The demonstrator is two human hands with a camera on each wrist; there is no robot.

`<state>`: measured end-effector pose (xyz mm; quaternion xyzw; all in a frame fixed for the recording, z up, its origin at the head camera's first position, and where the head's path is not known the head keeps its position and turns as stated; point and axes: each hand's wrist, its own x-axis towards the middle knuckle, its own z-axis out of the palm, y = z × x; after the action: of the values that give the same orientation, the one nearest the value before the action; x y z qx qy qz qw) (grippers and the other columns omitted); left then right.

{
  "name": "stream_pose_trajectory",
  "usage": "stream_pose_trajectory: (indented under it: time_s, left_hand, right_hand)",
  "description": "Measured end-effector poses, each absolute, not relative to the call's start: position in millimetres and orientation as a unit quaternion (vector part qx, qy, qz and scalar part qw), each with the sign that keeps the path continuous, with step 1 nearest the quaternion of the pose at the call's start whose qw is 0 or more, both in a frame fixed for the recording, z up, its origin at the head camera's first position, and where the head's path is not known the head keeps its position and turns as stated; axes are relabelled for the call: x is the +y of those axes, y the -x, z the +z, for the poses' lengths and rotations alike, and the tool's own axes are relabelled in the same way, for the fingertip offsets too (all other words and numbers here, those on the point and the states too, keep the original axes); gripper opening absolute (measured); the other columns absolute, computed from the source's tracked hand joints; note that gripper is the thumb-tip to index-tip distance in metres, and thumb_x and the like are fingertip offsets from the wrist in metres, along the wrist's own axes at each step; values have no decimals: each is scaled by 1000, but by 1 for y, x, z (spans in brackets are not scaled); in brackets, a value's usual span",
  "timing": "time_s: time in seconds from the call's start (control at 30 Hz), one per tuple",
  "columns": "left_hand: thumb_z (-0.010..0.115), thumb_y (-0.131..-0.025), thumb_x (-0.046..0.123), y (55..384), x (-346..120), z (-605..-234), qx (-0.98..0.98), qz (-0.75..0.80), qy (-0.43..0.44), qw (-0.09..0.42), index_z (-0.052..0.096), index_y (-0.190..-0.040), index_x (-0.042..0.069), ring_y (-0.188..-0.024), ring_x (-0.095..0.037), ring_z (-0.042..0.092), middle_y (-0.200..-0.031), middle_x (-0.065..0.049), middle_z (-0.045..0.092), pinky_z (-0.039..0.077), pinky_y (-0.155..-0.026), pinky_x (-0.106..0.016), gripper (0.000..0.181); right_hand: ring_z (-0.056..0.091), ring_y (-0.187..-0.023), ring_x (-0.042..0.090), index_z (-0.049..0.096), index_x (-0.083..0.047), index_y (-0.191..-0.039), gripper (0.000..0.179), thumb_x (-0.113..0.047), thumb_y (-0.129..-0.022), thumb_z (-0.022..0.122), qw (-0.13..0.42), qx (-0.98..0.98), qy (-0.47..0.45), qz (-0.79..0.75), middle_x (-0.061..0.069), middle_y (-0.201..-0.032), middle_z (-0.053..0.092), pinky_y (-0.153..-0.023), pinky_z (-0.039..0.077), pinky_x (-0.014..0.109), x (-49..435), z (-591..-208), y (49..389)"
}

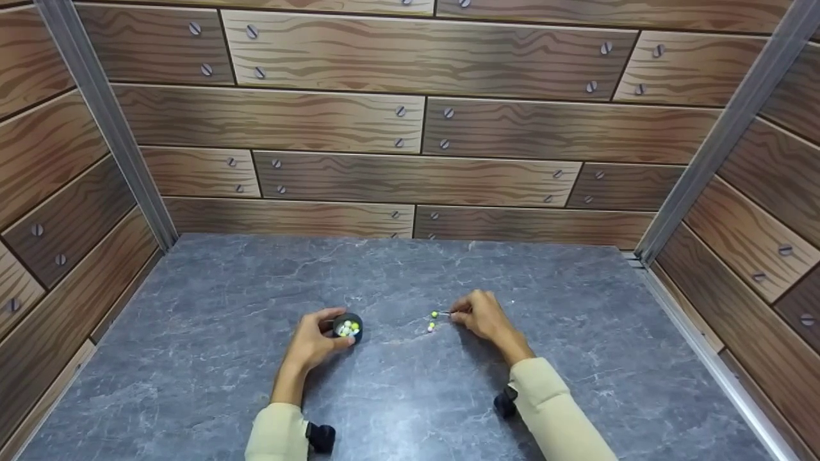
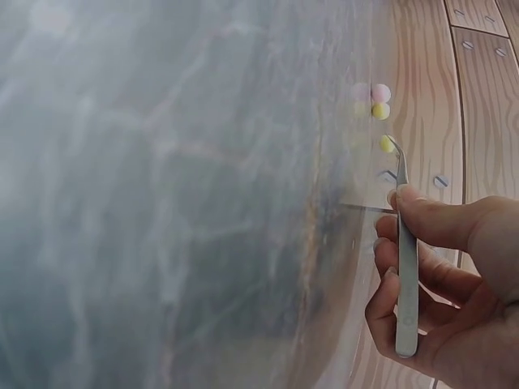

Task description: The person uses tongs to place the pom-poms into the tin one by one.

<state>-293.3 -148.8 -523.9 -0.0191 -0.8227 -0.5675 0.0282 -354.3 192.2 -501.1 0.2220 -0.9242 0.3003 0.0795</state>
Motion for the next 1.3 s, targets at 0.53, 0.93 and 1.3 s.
stream_pose_trajectory:
  time_s: [0.53,0.93,1.3]
  left_hand:
    - [85,-79,-4,292,-148,-527,-822,-569,16,26,64,-135,-4,-122,-42,67,-134,-28,66,58,-100,-47,60]
    - [85,-78,-5,292,-149,-525,-820,-571,21,30,64,-134,-5,-122,-43,67,-132,-28,66,57,-101,-49,60]
    - [83,-79,-4,295,-150,-525,-822,-569,12,28,64,-136,-4,-124,-42,66,-135,-27,65,57,-102,-48,60]
  right_hand:
    - [68,-72,14,82,2,-93,9,-2,-85,78,73,-920,-230,310,16,-88,80,-63,56,26,184,-495,351]
    - [67,-69,13,82,1,-92,7,-2,-87,78,82,-911,-256,311,15,-85,80,-61,52,22,172,-489,349]
    - [63,-66,9,82,1,-92,8,-3,-87,78,77,-910,-266,308,13,-83,80,-58,50,20,155,-484,343]
